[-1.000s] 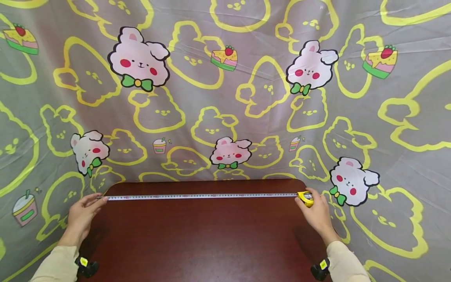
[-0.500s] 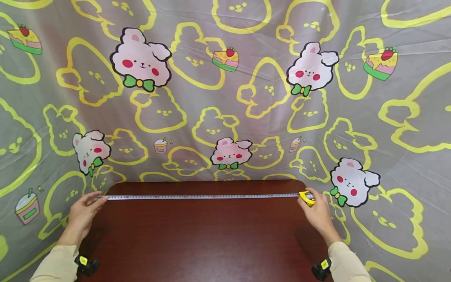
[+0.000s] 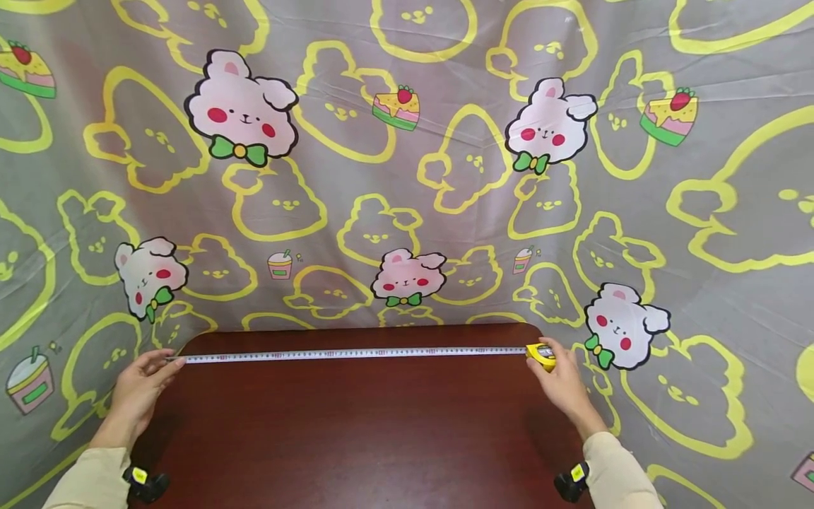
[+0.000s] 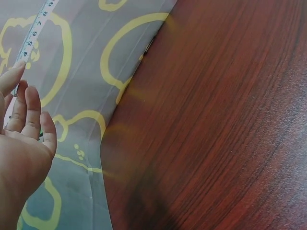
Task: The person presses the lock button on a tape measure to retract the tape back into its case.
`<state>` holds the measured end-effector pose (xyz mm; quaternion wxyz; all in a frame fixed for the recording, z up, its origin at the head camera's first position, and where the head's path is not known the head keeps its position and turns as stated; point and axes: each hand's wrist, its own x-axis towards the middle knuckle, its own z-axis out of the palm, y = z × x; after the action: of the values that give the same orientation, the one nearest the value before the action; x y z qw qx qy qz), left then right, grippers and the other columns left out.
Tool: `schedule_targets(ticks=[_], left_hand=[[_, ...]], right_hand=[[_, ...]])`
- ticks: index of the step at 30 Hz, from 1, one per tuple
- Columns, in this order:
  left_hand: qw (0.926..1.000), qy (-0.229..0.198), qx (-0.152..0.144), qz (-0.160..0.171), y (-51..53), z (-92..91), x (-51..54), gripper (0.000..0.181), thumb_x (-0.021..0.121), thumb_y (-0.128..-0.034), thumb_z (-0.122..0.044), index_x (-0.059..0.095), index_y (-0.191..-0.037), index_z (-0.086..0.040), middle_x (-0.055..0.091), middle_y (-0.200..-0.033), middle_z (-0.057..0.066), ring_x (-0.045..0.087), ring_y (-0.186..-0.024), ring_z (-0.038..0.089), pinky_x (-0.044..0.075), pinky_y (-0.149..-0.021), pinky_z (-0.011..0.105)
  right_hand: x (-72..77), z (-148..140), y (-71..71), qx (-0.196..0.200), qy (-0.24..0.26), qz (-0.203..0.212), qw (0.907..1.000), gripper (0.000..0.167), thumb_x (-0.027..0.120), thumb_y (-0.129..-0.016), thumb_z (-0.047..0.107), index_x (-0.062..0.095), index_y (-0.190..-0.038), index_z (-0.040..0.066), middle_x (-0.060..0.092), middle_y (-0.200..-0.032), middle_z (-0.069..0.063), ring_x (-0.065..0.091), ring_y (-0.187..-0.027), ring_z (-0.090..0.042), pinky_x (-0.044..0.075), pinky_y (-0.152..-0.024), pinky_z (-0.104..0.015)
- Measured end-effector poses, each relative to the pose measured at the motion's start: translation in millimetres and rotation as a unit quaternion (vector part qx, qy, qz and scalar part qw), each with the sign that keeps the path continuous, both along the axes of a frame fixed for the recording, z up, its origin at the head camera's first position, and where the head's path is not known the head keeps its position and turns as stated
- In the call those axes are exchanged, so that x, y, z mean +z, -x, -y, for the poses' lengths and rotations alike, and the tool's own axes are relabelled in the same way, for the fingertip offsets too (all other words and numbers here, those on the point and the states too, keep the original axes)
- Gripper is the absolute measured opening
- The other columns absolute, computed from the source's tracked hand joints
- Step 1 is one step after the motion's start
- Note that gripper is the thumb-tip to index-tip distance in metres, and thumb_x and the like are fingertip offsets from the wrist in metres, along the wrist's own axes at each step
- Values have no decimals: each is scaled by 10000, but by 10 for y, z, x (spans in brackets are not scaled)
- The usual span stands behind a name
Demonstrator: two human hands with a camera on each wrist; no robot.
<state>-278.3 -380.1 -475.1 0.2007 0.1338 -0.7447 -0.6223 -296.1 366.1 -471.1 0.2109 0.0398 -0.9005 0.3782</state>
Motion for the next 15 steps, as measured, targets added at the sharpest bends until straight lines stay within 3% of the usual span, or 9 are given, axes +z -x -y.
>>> schedule_targets(ticks=[7, 15], left_hand=[[9994, 92, -235, -225, 16, -3, 6, 343, 796, -944, -246, 632, -1197, -81, 628, -922, -212, 576, -854, 5, 483, -710, 151], [9996, 43, -202, -188, 8, -28, 29, 380, 803, -937, -245, 623, -1205, -45, 635, -896, -217, 588, -828, -2, 487, -700, 154]], right_hand=[[-26, 73, 15, 115, -37, -22, 9999, 549, 706, -990, 161, 467, -1438, -49, 462, -1209, -337, 448, -1068, -435, 400, -811, -510], [-30, 147, 13, 123, 68, 65, 9999, 564, 702, -993, 180, 457, -1446, -48, 453, -1214, -349, 436, -1087, -450, 396, -850, -524]])
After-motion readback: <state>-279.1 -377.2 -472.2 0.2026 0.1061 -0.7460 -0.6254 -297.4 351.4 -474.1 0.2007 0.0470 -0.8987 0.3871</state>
